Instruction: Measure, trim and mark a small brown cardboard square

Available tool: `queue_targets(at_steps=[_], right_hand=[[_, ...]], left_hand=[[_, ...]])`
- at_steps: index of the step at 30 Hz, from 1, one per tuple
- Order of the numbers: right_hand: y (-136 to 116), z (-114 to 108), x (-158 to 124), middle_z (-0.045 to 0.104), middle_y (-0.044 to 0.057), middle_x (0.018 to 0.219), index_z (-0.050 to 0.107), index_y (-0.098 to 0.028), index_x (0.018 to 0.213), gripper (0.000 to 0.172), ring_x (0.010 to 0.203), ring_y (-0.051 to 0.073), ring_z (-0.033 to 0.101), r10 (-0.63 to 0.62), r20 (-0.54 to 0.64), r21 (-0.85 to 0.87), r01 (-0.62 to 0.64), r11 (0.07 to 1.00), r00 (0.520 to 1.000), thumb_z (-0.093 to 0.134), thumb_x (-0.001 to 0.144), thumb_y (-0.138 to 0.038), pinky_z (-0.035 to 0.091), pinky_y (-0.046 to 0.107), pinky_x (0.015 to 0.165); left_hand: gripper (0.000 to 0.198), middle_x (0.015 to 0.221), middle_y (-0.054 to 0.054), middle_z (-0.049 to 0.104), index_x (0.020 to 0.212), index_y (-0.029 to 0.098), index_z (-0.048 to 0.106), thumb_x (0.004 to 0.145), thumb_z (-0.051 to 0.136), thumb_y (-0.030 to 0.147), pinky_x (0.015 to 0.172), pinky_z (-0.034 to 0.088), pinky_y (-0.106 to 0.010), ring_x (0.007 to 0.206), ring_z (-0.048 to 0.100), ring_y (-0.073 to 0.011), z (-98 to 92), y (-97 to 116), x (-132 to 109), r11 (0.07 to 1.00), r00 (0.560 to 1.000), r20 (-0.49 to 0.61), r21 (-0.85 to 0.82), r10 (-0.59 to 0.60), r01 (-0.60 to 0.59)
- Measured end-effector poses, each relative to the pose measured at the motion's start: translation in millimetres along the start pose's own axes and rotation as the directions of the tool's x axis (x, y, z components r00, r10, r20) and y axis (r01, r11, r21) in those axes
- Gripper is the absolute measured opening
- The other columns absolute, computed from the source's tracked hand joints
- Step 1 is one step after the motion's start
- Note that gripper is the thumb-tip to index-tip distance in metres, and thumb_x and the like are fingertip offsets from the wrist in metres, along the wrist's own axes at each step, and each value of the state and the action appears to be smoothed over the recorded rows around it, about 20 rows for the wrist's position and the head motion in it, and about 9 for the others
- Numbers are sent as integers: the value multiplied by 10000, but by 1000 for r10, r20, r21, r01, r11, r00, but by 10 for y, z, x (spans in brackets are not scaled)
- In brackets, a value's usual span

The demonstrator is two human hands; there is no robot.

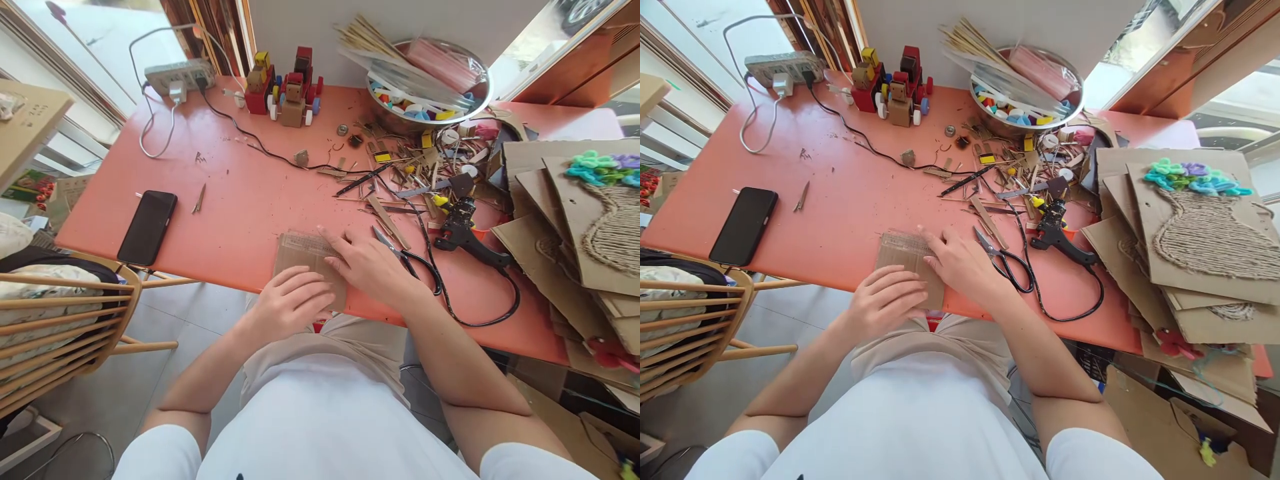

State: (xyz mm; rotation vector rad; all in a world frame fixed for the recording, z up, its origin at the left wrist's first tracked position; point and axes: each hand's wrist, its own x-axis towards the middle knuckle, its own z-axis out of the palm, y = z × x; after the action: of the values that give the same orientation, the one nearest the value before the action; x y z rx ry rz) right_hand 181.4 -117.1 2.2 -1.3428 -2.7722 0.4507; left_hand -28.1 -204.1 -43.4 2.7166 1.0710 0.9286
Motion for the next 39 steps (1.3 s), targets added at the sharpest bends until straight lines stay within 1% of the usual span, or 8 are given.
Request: queue_targets(at_steps=[3, 6, 9, 18, 22, 27, 35, 39], right_hand=[[7, 76, 19, 687, 132, 1079, 594, -226, 1560, 501, 916, 263, 686, -39, -34, -26, 38, 999, 999, 517, 1068, -283, 550, 337, 772], [-24, 142, 27, 672, 154, 1111, 596, -223, 1560, 501, 1025, 299, 653, -72, -72, -52, 69, 996, 995, 521, 1067, -271, 568, 390, 852], [-57, 205, 29, 666, 165, 1139, 626, -237, 1531, 482, 1079, 322, 618, -67, -118, -69, 59, 996, 991, 538, 1059, -279, 556, 442, 929], [49, 296, -278, 732, 127, 1230, 718, -307, 1388, 421, 1119, 314, 656, 61, -283, -29, -72, 997, 957, 464, 1058, -242, 532, 500, 995], [96, 299, -440, 775, 112, 1235, 787, -302, 1242, 405, 1134, 295, 701, 128, -355, 31, -125, 992, 926, 424, 1078, -228, 549, 494, 1008], [131, 337, -493, 799, 100, 1248, 795, -303, 1203, 358, 1169, 300, 724, 218, -384, 142, -176, 974, 897, 463, 1075, -265, 565, 519, 1032], [154, 404, -480, 819, 110, 1244, 784, -244, 1226, 348, 1198, 287, 745, 210, -419, 169, -151, 974, 883, 463, 1090, -254, 584, 502, 1061], [179, 456, -474, 832, 93, 1207, 795, -257, 1178, 315, 1145, 275, 770, 145, -495, 123, -96, 988, 857, 500, 1078, -217, 619, 474, 1003]], left_hand=[[316, 1298, -62, 812, 1340, 299, 704, 1048, 592, 252, 1189, 531, -426, 1279, 736, -218, -27, -52, -101, 980, 983, -115, 118, -146, 160], [421, 1485, -144, 707, 1470, 237, 624, 1069, 547, 339, 1206, 510, -473, 1417, 650, -278, 8, -99, -180, 931, 953, -102, 205, -286, 302], [515, 1543, -151, 662, 1568, 229, 537, 1075, 516, 379, 1241, 476, -486, 1472, 602, -289, 67, -117, -243, 914, 936, -68, 201, -345, 351], [632, 1592, -125, 620, 1689, 252, 353, 1081, 506, 333, 1268, 454, -467, 1487, 587, -264, 50, -121, -256, 926, 943, -32, 183, -331, 331], [641, 1596, -124, 615, 1697, 254, 337, 1082, 501, 327, 1271, 448, -471, 1487, 587, -269, 34, -120, -246, 923, 942, -24, 189, -336, 335], [642, 1566, -133, 642, 1693, 242, 338, 1078, 508, 306, 1258, 463, -464, 1461, 614, -264, 6, -129, -236, 928, 949, -31, 198, -315, 314], [679, 1562, -122, 649, 1705, 266, 308, 1066, 537, 286, 1260, 456, -460, 1452, 623, -268, -26, -143, -233, 930, 949, -26, 195, -313, 312], [719, 1544, -116, 666, 1721, 266, 262, 1063, 552, 279, 1246, 468, -438, 1449, 624, -264, -25, -135, -218, 928, 953, -53, 213, -300, 304]])
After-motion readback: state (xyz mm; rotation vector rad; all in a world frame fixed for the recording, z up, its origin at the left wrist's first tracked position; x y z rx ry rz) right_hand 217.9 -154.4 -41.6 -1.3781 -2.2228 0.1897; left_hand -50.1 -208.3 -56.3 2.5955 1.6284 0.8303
